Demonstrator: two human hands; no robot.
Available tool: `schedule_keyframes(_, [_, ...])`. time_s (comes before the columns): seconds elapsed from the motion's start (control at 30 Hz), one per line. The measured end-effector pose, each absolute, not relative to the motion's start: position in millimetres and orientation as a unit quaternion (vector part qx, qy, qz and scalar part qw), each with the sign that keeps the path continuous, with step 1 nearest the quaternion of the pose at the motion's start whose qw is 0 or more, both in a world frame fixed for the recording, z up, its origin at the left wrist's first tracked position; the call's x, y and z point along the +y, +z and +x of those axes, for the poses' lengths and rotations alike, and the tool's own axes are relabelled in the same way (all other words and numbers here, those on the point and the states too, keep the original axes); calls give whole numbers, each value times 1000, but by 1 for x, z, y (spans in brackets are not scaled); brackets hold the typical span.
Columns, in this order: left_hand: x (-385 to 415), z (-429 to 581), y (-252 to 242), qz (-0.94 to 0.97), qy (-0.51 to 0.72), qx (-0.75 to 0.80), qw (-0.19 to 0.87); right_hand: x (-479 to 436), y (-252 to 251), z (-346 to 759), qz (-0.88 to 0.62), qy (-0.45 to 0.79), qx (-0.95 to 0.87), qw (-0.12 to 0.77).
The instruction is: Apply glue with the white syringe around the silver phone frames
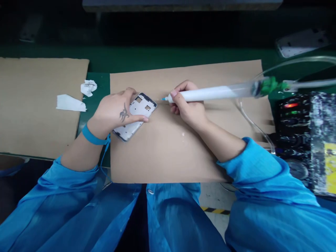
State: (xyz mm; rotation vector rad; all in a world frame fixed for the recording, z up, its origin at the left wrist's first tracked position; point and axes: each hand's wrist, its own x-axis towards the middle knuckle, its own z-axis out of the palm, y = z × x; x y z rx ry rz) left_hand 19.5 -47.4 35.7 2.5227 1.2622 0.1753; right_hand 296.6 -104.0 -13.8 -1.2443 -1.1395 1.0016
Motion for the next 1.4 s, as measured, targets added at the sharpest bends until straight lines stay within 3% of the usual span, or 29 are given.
schedule_keyframes(0.2, [-41,23,29,848,121,461,232,-108,-12,292,-517,424,-537,514])
schedule_keyframes(0.33, [-34,30,18,892,169,360,213,-108,-11,295,-515,430,-530,519])
schedule_keyframes(0.87, [-40,46,10,891,135,323,290,-115,-4,293,-526,369,-627,441])
schedule_keyframes(1.4, [-39,46,4,894,161,307,285,-115,-5,291,-513,377,-637,434])
